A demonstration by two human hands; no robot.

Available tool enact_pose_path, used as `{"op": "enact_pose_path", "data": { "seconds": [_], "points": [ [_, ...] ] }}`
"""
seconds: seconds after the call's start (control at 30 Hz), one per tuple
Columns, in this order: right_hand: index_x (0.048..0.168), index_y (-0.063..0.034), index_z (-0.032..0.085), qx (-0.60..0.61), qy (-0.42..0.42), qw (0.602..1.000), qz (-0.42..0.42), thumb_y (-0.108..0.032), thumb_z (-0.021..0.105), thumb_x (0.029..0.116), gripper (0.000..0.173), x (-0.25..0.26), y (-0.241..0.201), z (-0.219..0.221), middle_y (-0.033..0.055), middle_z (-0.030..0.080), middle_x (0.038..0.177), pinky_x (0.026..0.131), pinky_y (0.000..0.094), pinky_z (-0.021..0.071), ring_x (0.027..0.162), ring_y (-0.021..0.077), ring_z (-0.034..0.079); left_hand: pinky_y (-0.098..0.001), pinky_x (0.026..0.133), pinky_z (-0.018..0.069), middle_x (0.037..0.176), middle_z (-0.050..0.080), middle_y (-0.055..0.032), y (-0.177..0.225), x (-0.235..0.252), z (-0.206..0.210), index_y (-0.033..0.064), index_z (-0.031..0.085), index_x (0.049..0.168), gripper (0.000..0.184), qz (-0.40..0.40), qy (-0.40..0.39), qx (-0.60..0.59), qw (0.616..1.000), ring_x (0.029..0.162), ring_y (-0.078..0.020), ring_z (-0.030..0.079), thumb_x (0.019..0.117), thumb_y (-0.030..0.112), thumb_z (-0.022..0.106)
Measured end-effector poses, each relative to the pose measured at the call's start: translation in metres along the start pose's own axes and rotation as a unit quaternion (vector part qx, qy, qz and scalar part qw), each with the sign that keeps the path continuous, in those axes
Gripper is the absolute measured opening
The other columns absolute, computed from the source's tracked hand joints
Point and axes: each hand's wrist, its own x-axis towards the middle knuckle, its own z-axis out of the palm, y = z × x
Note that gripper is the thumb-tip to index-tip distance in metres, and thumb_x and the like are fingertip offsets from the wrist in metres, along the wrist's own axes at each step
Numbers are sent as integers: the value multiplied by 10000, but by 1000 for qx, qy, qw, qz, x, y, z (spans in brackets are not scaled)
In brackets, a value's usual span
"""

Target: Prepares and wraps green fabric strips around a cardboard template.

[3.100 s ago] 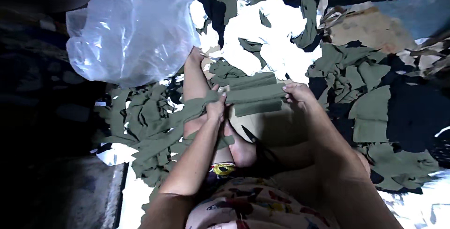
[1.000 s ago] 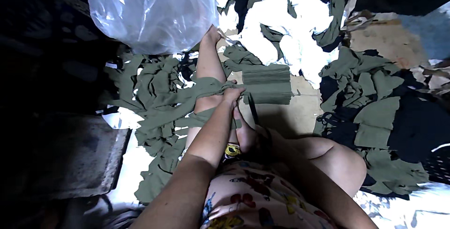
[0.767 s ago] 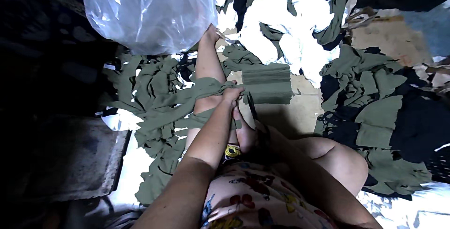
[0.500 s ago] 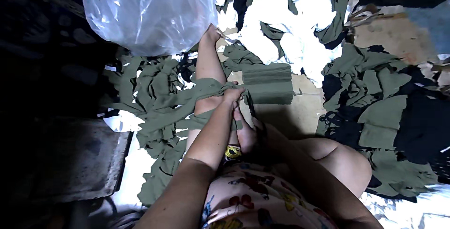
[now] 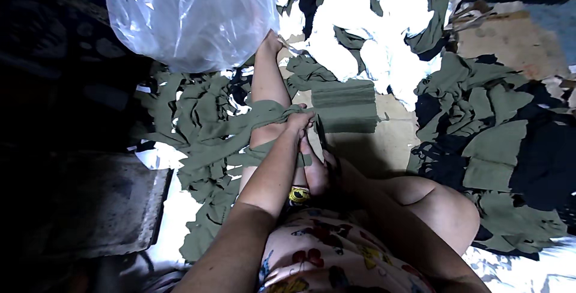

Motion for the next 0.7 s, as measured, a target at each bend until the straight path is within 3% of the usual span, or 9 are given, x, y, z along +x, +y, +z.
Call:
{"op": "enact_pose_path", "data": {
  "seconds": [0.07, 0.13, 0.27, 0.37, 0.7],
  "points": [
    [1221, -64, 602, 87, 7, 996, 25, -459, 332, 1112, 491, 7, 9, 4, 47, 629, 911, 759, 307, 558, 790, 114, 625, -229, 568, 486, 1022, 616, -75, 0, 0, 0, 107, 514, 1430, 541, 1, -3, 2, 1000, 644, -88, 541, 926, 67, 706],
    [1119, -70, 600, 182, 3, 982, 56, -476, 328, 1110, 489, 10, 9, 4, 27, 579, 831, 683, 283, 539, 704, 102, 583, -226, 564, 486, 1016, 614, -73, -1, 0, -1, 105, 517, 1420, 529, 4, -5, 6, 1000, 635, -84, 537, 927, 70, 707],
    [945, -77, 546, 431, 9, 886, 169, -447, 431, 1095, 415, 20, 0, 4, 6, 530, 687, 539, 235, 521, 559, 88, 557, -226, 567, 489, 1016, 615, -73, -2, 0, 1, 110, 517, 1425, 526, -3, 0, 1, 1000, 639, -87, 542, 934, 74, 704],
    [1063, -56, 579, 395, 11, 902, 175, -419, 445, 1097, 388, 22, -7, 2, 10, 554, 721, 563, 233, 544, 574, 90, 581, -240, 585, 494, 998, 618, -78, -3, 1, 0, 98, 516, 1427, 512, 5, -6, 6, 1000, 649, -93, 544, 946, 85, 691],
    [1005, -17, 556, 383, 41, 902, 196, -402, 506, 1081, 395, 41, 9, 9, 27, 533, 670, 516, 253, 549, 518, 110, 574, -268, 648, 536, 1137, 625, -106, -4, 2, 0, 122, 528, 1432, 509, -6, -6, 9, 1000, 731, -121, 593, 950, 80, 686]
  ]
}}
